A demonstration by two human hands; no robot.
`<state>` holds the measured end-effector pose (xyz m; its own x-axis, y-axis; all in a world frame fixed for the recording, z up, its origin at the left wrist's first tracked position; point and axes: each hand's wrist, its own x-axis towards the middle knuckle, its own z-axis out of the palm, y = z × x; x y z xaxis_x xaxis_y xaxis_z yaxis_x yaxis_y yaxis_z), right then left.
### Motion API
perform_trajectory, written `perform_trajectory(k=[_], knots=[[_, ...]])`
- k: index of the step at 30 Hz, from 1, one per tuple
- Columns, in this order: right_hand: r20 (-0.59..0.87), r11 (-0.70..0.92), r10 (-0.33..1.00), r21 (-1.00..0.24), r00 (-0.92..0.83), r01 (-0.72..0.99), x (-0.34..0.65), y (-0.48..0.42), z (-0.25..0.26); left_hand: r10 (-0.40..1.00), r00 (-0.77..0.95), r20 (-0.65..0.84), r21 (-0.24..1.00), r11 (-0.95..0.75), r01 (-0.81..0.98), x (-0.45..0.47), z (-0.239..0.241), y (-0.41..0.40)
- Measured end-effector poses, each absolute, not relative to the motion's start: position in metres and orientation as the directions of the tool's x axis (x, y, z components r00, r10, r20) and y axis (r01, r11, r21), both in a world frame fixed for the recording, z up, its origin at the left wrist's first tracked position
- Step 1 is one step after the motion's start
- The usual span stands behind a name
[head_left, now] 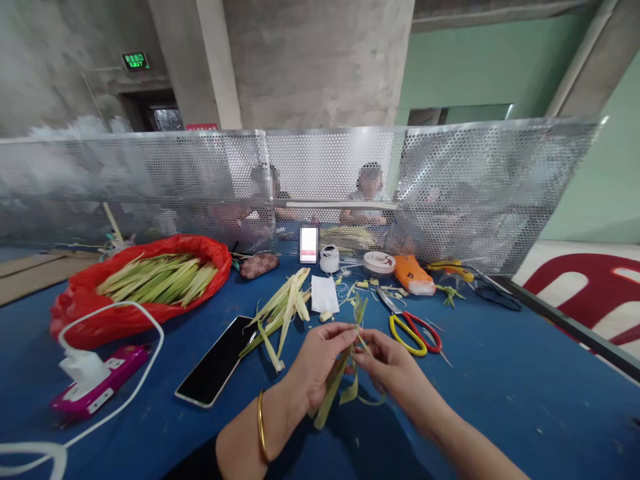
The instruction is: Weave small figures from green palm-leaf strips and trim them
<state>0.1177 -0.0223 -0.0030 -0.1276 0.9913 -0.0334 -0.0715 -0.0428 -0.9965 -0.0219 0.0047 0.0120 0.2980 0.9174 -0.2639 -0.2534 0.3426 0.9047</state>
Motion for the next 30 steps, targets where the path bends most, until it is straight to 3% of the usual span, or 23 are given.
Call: perform_trajectory(k=[8, 14, 17, 20, 23, 27, 30], knots=[[-0.072, -0.068, 0.997, -0.995, 0.041, -0.076, 0.129, -0.02, 0.003, 0.929, 0.342, -0.14, 0.983, 0.171, -0.062, -0.02, 0.009, 0.002], [-0.023, -0.024, 1.0, -0.996, -0.015, -0.09, 0.133, -0.019, 0.001, 0.91, 0.396, -0.12, 0.992, 0.1, 0.071, -0.02, 0.006, 0.001], [0.116, 0.115, 0.983, -0.993, 0.142, 0.017, 0.136, -0.023, 0.004, 0.938, 0.348, 0.005, 0.989, -0.056, 0.137, -0.022, 0.009, 0.0], [0.385, 0.311, 0.871, -0.913, 0.304, 0.262, 0.139, -0.03, 0.008, 0.955, 0.239, 0.176, 0.948, -0.23, 0.22, -0.025, 0.012, 0.0], [0.507, 0.384, 0.82, -0.832, 0.267, 0.401, 0.139, -0.033, 0.005, 0.947, 0.243, 0.21, 0.941, -0.263, 0.211, -0.026, 0.012, 0.0], [0.462, 0.387, 0.875, -0.847, 0.146, 0.364, 0.136, -0.028, -0.002, 0.921, 0.357, 0.158, 0.965, -0.22, 0.14, -0.024, 0.01, -0.002], [0.332, 0.294, 0.931, -0.929, 0.153, 0.223, 0.137, -0.024, -0.001, 0.911, 0.383, 0.154, 0.925, -0.27, 0.268, -0.026, 0.013, -0.002]])
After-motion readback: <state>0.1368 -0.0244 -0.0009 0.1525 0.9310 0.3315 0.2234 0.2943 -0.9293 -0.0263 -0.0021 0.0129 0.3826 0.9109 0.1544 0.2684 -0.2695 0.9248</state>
